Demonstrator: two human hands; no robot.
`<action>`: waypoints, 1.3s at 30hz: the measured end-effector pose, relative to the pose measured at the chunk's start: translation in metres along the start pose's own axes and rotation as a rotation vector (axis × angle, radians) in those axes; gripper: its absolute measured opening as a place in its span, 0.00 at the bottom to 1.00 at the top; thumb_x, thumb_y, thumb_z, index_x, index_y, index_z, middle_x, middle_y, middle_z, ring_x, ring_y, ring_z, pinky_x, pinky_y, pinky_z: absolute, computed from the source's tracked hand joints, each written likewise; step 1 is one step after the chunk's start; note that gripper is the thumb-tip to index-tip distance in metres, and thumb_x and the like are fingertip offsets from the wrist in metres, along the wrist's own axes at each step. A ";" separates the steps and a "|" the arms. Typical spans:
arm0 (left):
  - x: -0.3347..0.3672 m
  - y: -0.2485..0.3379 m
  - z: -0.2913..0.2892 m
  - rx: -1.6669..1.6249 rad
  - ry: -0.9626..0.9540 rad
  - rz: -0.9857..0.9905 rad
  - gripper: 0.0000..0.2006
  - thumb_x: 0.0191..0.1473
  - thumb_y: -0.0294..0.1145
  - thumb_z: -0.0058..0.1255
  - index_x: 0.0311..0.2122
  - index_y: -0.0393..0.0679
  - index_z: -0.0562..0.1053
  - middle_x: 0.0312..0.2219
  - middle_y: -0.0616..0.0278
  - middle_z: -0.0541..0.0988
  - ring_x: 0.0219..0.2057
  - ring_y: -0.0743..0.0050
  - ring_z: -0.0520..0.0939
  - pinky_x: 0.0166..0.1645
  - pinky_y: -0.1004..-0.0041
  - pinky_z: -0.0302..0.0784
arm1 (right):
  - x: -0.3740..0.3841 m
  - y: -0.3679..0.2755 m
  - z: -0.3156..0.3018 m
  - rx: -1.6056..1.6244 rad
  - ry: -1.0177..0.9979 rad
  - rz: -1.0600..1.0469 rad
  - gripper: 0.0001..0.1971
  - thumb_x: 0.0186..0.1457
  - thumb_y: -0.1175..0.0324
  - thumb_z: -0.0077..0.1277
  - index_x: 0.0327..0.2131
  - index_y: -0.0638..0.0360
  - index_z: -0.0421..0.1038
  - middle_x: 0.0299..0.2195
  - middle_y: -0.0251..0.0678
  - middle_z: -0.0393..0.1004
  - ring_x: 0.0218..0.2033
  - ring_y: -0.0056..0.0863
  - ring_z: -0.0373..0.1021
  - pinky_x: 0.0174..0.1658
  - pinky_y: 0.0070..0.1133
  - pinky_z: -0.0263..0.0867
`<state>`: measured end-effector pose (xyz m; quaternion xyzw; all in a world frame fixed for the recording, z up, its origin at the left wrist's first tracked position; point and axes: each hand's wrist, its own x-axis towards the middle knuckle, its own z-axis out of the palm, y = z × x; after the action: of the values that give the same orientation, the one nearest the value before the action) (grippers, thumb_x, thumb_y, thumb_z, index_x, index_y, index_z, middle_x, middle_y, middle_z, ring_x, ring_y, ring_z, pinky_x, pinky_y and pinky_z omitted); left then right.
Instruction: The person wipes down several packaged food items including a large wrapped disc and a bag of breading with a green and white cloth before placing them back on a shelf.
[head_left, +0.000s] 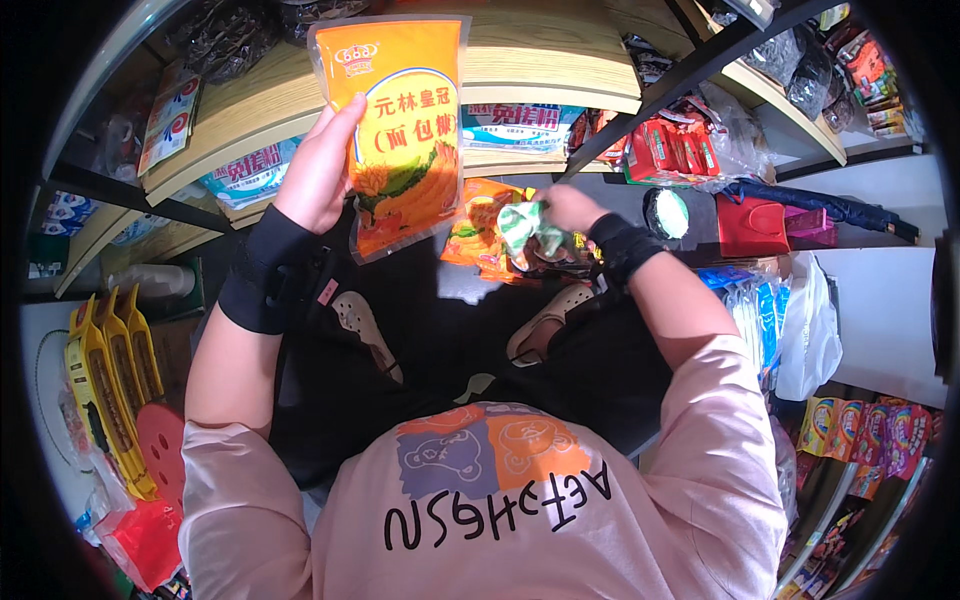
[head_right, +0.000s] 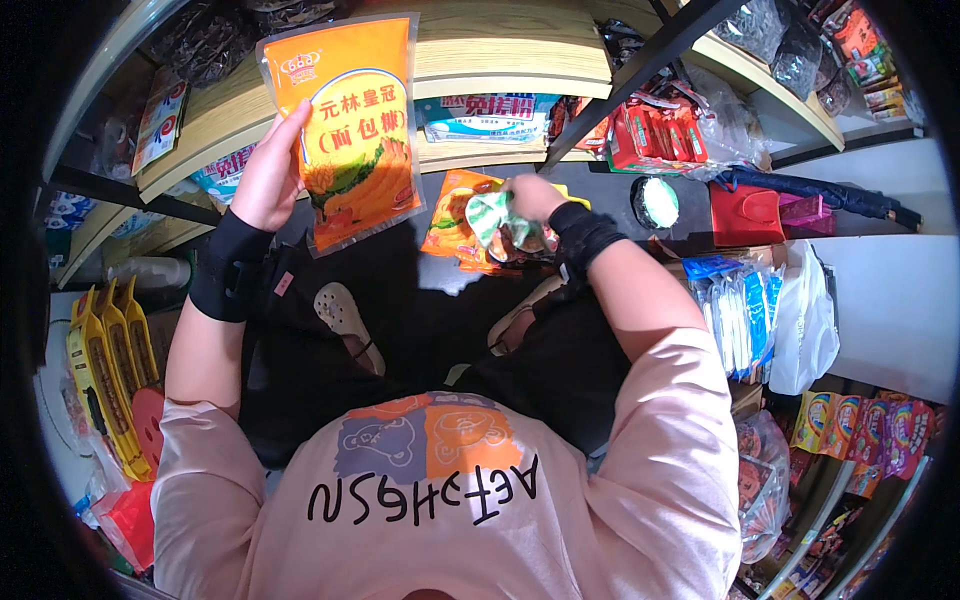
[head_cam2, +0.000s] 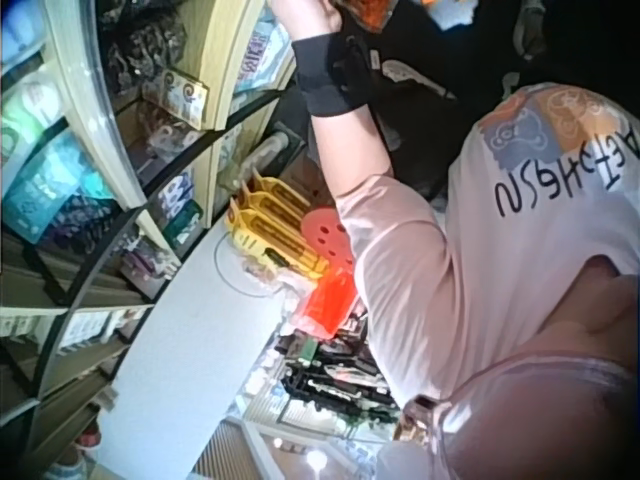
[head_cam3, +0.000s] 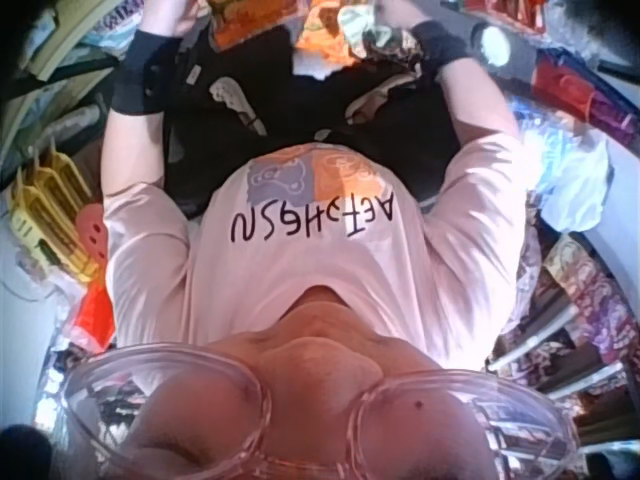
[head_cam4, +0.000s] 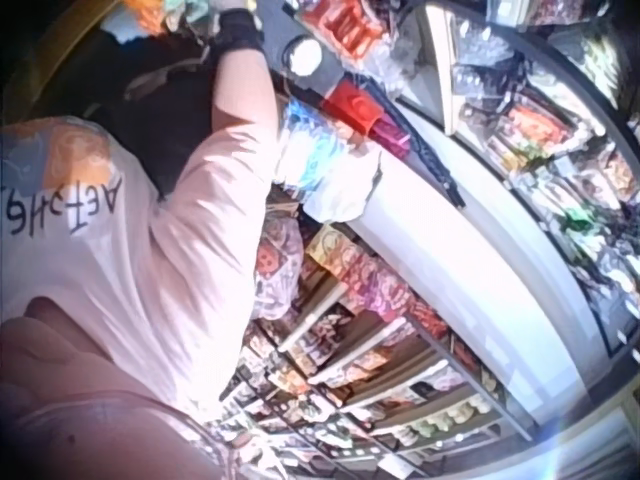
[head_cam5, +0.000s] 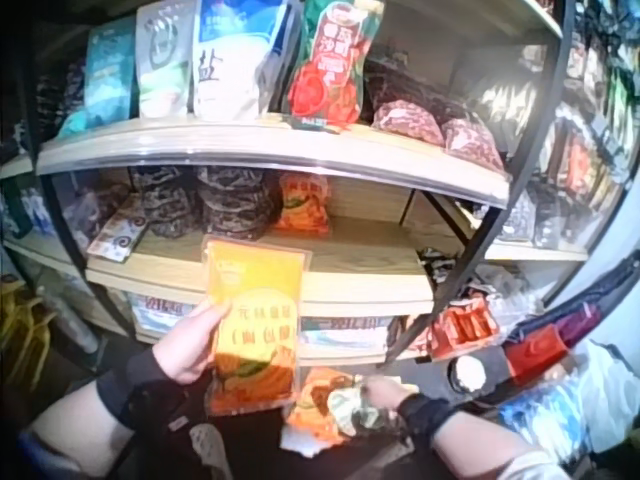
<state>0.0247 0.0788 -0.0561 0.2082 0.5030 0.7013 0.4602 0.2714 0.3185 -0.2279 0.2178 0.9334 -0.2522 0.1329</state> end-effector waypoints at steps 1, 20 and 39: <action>0.003 0.000 -0.003 0.009 0.003 0.032 0.21 0.62 0.41 0.39 0.56 0.40 0.60 0.48 0.59 0.72 0.48 0.75 0.75 0.50 0.73 0.72 | 0.001 0.001 0.019 0.003 -0.003 0.083 0.18 0.43 0.72 0.47 0.41 0.60 0.74 0.35 0.50 0.75 0.40 0.44 0.71 0.46 0.31 0.66; 0.029 0.017 0.020 -0.147 -0.054 0.187 0.19 0.61 0.37 0.39 0.55 0.39 0.62 0.48 0.58 0.72 0.49 0.74 0.73 0.53 0.74 0.69 | 0.017 -0.147 -0.134 1.448 -0.259 -0.413 0.26 0.56 0.67 0.53 0.55 0.63 0.57 0.50 0.36 0.69 0.49 0.21 0.67 0.52 0.21 0.65; 0.207 0.005 0.019 0.311 0.286 0.500 0.10 0.53 0.32 0.55 0.39 0.48 0.68 0.31 0.73 0.75 0.33 0.86 0.74 0.35 0.78 0.73 | 0.160 -0.084 -0.213 0.454 0.941 -0.019 0.27 0.48 0.51 0.56 0.47 0.58 0.69 0.43 0.44 0.74 0.42 0.47 0.69 0.48 0.31 0.64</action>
<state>-0.0644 0.2655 -0.0794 0.2924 0.5971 0.7294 0.1610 0.0632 0.4205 -0.0723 0.3222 0.8161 -0.3241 -0.3538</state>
